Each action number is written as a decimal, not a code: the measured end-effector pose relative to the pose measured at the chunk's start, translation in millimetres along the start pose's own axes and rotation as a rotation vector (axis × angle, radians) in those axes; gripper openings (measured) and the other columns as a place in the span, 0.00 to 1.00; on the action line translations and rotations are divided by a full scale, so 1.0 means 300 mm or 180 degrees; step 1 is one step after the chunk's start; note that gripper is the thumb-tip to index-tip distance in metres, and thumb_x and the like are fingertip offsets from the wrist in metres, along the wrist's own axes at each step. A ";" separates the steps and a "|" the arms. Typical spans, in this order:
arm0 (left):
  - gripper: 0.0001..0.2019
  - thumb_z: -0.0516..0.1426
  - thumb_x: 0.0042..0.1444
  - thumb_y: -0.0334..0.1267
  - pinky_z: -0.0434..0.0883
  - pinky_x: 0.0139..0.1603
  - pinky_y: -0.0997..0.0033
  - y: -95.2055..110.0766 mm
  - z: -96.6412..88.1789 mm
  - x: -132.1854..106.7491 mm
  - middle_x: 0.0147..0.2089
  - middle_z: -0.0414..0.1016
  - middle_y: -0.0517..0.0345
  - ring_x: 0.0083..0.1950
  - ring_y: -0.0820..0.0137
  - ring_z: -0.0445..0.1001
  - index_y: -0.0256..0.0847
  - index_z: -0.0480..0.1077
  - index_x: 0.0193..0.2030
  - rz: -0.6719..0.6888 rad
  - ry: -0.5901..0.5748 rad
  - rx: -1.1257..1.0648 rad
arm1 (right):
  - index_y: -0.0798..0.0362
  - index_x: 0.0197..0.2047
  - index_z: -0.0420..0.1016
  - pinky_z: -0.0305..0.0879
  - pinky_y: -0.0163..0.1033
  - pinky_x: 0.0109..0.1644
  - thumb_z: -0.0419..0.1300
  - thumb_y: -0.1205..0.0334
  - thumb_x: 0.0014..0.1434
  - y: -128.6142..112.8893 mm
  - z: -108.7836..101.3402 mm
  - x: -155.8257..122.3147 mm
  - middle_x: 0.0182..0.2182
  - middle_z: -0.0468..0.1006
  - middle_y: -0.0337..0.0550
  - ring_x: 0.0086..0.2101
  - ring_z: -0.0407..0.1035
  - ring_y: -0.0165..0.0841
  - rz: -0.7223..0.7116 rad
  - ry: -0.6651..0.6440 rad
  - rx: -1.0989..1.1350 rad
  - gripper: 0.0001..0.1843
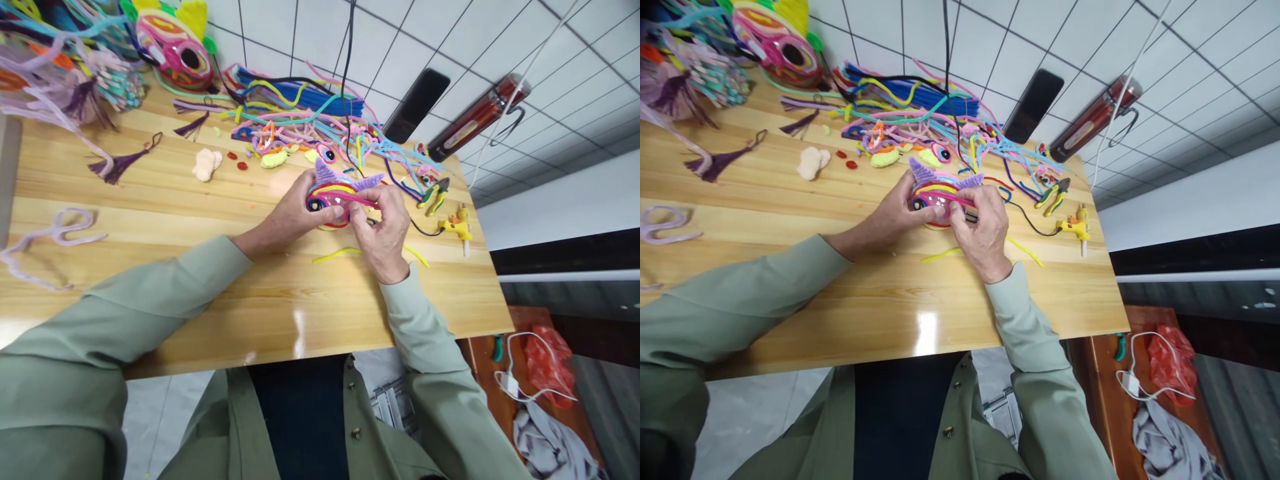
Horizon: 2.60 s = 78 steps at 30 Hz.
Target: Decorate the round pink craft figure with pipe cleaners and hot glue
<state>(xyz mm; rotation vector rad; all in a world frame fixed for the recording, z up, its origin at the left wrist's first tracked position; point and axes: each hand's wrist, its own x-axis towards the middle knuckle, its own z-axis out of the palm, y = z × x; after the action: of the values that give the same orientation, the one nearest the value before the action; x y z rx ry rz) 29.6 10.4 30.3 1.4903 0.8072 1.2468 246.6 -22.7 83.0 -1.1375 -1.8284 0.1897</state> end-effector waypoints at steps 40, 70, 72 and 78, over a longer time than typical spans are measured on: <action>0.38 0.78 0.64 0.59 0.77 0.81 0.40 0.007 -0.001 -0.001 0.74 0.81 0.41 0.75 0.43 0.80 0.44 0.74 0.72 0.0239 -0.0005 0.0426 | 0.44 0.49 0.88 0.75 0.45 0.44 0.70 0.54 0.77 0.030 0.003 0.002 0.40 0.88 0.38 0.38 0.79 0.36 0.0304 0.0157 0.0357 0.06; 0.35 0.76 0.65 0.60 0.80 0.78 0.39 -0.006 0.007 -0.005 0.70 0.83 0.43 0.72 0.45 0.82 0.46 0.74 0.70 0.0161 0.0111 0.0350 | 0.45 0.47 0.87 0.75 0.44 0.44 0.69 0.53 0.75 0.081 0.022 -0.017 0.40 0.86 0.38 0.38 0.77 0.36 0.0533 0.0202 0.0451 0.07; 0.34 0.75 0.65 0.63 0.80 0.77 0.39 -0.006 0.009 -0.002 0.69 0.83 0.44 0.71 0.45 0.82 0.47 0.74 0.68 0.0182 0.0116 0.0312 | 0.45 0.46 0.88 0.74 0.44 0.43 0.69 0.53 0.74 0.082 0.024 -0.017 0.39 0.86 0.38 0.37 0.77 0.36 0.0535 0.0203 0.0425 0.07; 0.37 0.70 0.69 0.74 0.78 0.80 0.43 -0.023 0.005 0.004 0.70 0.83 0.44 0.73 0.45 0.81 0.48 0.74 0.68 0.0226 0.0078 0.0203 | 0.45 0.46 0.88 0.74 0.43 0.43 0.69 0.52 0.74 0.085 0.024 -0.020 0.39 0.86 0.39 0.37 0.78 0.36 0.0560 0.0176 0.0407 0.08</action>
<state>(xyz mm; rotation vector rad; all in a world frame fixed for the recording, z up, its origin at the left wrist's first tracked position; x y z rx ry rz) 32.1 13.1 24.2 1.5696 0.8232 1.3048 257.4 -10.7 61.2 -1.2012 -1.6436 0.3683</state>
